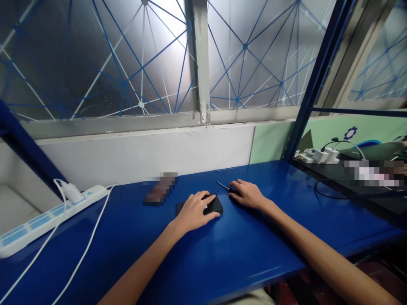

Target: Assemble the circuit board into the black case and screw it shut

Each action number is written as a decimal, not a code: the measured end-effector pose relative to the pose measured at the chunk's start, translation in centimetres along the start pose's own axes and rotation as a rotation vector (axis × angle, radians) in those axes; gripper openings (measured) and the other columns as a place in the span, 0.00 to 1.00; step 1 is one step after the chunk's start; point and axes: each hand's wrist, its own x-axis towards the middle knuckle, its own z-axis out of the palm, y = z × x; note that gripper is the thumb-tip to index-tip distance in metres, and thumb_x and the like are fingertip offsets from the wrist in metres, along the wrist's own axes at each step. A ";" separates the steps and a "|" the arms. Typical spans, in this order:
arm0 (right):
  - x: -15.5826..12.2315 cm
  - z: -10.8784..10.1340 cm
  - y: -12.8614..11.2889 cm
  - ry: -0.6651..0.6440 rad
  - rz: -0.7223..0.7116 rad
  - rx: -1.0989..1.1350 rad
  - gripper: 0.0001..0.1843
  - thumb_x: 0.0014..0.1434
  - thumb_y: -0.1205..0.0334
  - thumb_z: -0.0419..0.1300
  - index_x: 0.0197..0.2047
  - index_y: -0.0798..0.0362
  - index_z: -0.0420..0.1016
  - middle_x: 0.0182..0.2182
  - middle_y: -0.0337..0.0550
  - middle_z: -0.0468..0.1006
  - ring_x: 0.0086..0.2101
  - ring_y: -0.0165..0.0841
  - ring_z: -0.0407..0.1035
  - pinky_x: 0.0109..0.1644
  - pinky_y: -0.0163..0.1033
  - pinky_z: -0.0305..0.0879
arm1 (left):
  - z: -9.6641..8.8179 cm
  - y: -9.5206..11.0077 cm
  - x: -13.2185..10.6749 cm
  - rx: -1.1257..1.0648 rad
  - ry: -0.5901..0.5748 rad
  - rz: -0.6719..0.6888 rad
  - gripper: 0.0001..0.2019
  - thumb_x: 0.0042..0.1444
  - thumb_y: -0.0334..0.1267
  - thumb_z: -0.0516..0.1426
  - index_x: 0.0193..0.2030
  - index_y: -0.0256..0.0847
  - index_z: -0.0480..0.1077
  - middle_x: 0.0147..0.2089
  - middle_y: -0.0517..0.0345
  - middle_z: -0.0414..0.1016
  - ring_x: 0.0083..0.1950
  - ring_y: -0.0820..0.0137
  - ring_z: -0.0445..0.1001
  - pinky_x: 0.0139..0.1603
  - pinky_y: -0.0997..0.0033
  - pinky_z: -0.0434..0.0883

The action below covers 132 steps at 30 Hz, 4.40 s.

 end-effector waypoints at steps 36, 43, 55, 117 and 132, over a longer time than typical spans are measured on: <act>1.4 0.0 -5.4 0.327 -0.454 0.206 0.20 0.63 0.47 0.54 0.47 0.54 0.74 0.41 0.49 0.77 0.42 0.39 0.70 0.43 0.40 0.65 | -2.6 -3.8 -4.6 0.130 0.080 -0.004 0.32 0.51 0.61 0.60 0.57 0.43 0.69 0.57 0.46 0.71 0.56 0.53 0.70 0.56 0.54 0.66; 1.2 0.7 -5.9 0.247 -0.533 0.179 0.29 0.55 0.39 0.59 0.49 0.54 0.75 0.46 0.52 0.76 0.43 0.42 0.71 0.45 0.44 0.68 | -2.9 -3.6 -4.2 0.095 0.094 -0.077 0.26 0.50 0.56 0.63 0.52 0.45 0.74 0.53 0.51 0.73 0.52 0.56 0.72 0.53 0.57 0.68; 1.3 0.9 -6.2 0.208 -0.494 0.210 0.32 0.56 0.37 0.58 0.51 0.56 0.74 0.48 0.54 0.74 0.44 0.43 0.70 0.45 0.46 0.69 | -4.3 -4.3 -4.2 0.003 0.076 -0.220 0.26 0.54 0.61 0.56 0.47 0.41 0.77 0.53 0.50 0.77 0.51 0.56 0.75 0.52 0.60 0.70; 1.8 -0.1 -5.5 -0.029 -0.480 0.476 0.26 0.41 0.47 0.73 0.37 0.52 0.70 0.52 0.49 0.67 0.49 0.43 0.67 0.51 0.45 0.66 | -4.7 -4.3 -4.0 -0.121 -0.054 -0.316 0.31 0.54 0.65 0.54 0.52 0.41 0.74 0.56 0.50 0.73 0.54 0.56 0.73 0.56 0.62 0.67; 1.4 -1.1 -5.6 -0.014 -0.576 0.493 0.22 0.42 0.46 0.73 0.32 0.53 0.73 0.52 0.51 0.72 0.59 0.48 0.60 0.59 0.49 0.60 | -4.3 -4.9 -4.1 -0.134 -0.035 -0.272 0.24 0.60 0.55 0.54 0.53 0.40 0.74 0.57 0.51 0.73 0.54 0.58 0.73 0.57 0.65 0.66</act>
